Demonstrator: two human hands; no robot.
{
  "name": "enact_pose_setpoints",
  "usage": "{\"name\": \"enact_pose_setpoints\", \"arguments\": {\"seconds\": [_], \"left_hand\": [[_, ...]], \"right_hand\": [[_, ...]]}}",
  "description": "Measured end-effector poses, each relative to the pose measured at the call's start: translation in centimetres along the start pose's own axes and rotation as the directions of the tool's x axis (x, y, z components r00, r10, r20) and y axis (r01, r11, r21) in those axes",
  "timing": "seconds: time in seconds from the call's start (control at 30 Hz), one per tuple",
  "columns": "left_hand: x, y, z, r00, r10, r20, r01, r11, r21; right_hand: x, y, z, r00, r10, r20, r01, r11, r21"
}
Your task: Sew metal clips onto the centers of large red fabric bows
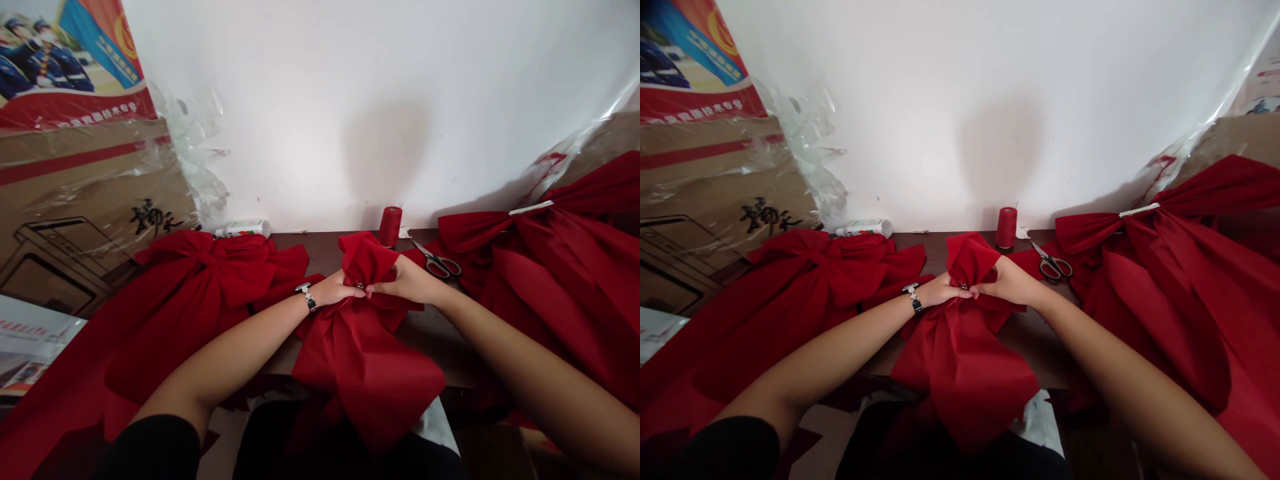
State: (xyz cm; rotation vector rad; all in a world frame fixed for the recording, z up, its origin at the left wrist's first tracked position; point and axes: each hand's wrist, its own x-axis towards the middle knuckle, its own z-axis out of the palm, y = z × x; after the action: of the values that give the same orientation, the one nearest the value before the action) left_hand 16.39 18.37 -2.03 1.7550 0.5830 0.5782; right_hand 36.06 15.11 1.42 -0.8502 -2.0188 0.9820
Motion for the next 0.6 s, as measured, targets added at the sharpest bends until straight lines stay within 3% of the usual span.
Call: {"name": "enact_pose_setpoints", "arguments": {"seconds": [0.23,0.33,0.43,0.6], "left_hand": [[0.0,0.1,0.3,0.999,-0.042,0.032,0.040,0.997,0.072],[0.0,0.1,0.3,0.999,-0.040,0.035,0.037,0.995,0.094],[0.0,0.2,0.3,0.998,-0.024,0.057,0.016,0.989,0.145],[0.1,0.2,0.5,0.997,-0.049,0.057,0.035,0.974,0.225]], "right_hand": [[0.2,0.5,-1.5,0.971,0.053,0.232,-0.089,0.985,0.149],[0.2,0.8,-1.6,0.972,0.073,0.225,-0.105,0.985,0.135],[0.3,0.9,-1.2,0.980,0.006,0.198,-0.029,0.993,0.115],[0.5,1.0,0.0,0.997,-0.040,0.059,0.033,0.992,0.118]]}}
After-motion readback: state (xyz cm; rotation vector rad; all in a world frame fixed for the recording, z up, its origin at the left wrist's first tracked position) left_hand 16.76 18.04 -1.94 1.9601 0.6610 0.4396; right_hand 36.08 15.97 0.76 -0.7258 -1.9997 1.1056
